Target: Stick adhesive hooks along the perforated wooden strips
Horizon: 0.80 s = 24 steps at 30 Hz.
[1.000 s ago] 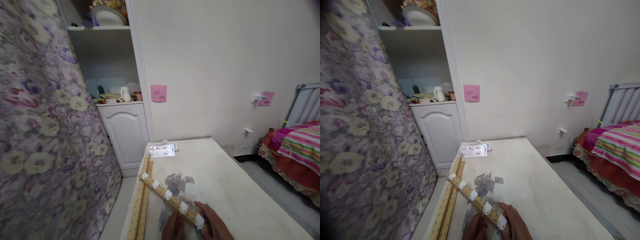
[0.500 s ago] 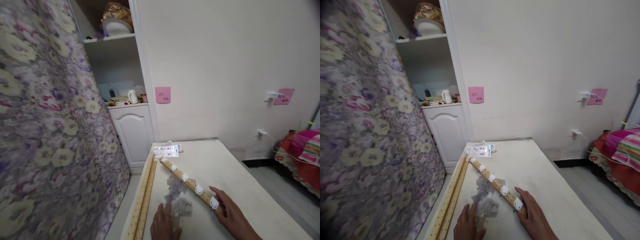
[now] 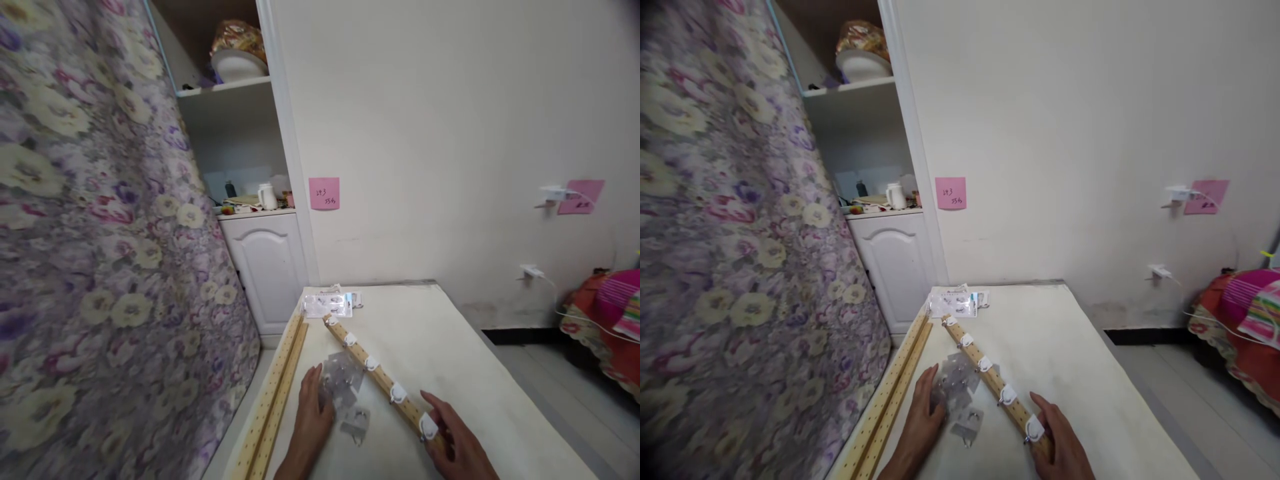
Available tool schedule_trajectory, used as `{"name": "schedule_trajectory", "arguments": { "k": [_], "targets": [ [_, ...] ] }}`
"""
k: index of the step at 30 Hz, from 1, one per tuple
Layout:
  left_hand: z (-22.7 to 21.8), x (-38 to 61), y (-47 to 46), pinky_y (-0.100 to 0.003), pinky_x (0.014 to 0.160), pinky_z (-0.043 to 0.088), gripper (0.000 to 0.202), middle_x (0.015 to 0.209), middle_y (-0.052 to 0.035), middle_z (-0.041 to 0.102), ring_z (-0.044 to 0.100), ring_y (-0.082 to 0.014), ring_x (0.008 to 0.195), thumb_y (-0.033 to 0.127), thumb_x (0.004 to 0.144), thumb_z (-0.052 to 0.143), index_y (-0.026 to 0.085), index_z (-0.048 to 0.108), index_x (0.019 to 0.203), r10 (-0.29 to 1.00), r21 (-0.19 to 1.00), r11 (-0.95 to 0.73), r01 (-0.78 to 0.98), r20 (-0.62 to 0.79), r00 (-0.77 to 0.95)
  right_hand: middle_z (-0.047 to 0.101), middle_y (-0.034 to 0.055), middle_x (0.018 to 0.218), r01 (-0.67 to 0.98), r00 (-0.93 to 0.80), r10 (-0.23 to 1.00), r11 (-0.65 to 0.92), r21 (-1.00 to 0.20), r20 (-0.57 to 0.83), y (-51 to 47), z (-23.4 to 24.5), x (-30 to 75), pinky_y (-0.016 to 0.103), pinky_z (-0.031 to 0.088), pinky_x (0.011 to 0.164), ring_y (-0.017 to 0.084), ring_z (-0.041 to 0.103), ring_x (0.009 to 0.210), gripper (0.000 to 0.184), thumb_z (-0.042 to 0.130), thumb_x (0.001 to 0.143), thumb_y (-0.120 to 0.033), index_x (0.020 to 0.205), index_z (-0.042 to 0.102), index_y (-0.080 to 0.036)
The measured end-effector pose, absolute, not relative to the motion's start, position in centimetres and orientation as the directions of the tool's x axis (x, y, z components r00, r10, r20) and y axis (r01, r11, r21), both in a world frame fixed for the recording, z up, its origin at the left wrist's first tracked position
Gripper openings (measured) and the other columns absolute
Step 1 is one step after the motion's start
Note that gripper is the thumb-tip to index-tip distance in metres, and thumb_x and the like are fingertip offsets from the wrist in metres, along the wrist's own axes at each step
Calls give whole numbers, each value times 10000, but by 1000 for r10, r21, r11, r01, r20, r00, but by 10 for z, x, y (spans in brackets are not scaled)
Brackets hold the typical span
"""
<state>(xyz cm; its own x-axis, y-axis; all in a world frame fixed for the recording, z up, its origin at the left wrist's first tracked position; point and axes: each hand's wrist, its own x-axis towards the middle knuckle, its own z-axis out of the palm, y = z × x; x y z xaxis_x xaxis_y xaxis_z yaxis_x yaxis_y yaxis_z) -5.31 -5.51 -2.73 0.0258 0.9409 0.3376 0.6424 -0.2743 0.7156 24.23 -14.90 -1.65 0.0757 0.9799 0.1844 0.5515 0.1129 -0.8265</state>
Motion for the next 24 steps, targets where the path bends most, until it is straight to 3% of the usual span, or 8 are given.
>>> {"name": "schedule_trajectory", "arguments": {
  "k": [4, 8, 11, 13, 15, 18, 21, 24],
  "targets": [
    [-31, -56, -68, -429, 1135, 172, 560, 1443, -119, 310, 212, -225, 1369, 204, 800, 423, 147, 327, 1349, 945, 760, -177, 626, 308, -107, 609, 29, 938, 533, 74, 972, 152, -832, 224, -152, -14, 234, 257, 509, 790, 177, 615, 840, 572, 497, 686, -242, 1256, 466, -250],
    [-27, -58, -81, -430, 1140, 149, 525, 1455, -122, 310, 197, -225, 1376, 283, 832, 403, 135, 352, 1333, 950, 775, -172, 608, 293, -105, 608, 34, 965, 530, 49, 970, 176, -830, 238, -153, -17, 228, 270, 500, 826, 182, 607, 882, 586, 502, 671, -220, 1255, 468, -265],
    [-15, -50, -98, -436, 1126, 192, 458, 1393, -119, 402, 302, -235, 1327, 318, 831, 418, 148, 450, 1254, 931, 813, -229, 536, 343, -122, 599, 40, 1036, 522, 29, 976, 170, -836, 217, -153, -16, 222, 282, 486, 858, 189, 592, 945, 598, 499, 667, -216, 1261, 465, -268],
    [-6, -38, -111, -428, 1030, 351, 414, 1243, -117, 538, 496, -244, 1158, 360, 814, 458, 159, 512, 1172, 960, 902, -205, 380, 261, -102, 586, 44, 1086, 495, 11, 977, 179, -850, 213, -153, -14, 215, 293, 467, 891, 196, 570, 1003, 597, 495, 670, -210, 1264, 460, -263],
    [1, -22, -122, -360, 814, 486, 447, 1146, -106, 598, 625, -205, 879, 385, 794, 504, 174, 490, 1188, 998, 990, -47, 132, 52, -39, 582, 43, 1081, 442, -37, 975, 213, -871, 220, -152, -9, 205, 296, 454, 900, 191, 565, 1000, 594, 493, 673, -192, 1263, 454, -253],
    [7, -1, -130, -247, 583, 458, 407, 1048, -60, 625, 612, -126, 658, 388, 767, 573, 198, 511, 1122, 995, 961, 101, -259, -95, 33, 592, 29, 986, 333, -150, 965, 256, -908, 217, -146, -2, 190, 284, 475, 826, 173, 583, 887, 574, 500, 670, -167, 1239, 463, -236],
    [7, 6, -128, -212, 544, 412, 289, 779, 10, 622, 560, -85, 559, 378, 774, 592, 196, 543, 993, 986, 866, 166, -472, -141, 89, 595, 20, 930, 248, -257, 942, 279, -928, 215, -135, 5, 180, 272, 479, 747, 171, 578, 836, 503, 519, 666, -169, 1166, 515, -227],
    [4, 0, -126, -206, 560, 404, 218, 736, 21, 610, 539, -72, 566, 339, 793, 589, 197, 544, 951, 990, 814, 143, -563, -119, 79, 601, 3, 873, 246, -347, 917, 290, -925, 195, -122, 7, 178, 250, 456, 677, 165, 569, 784, 383, 544, 656, -184, 1034, 590, -223]
  ]
}}
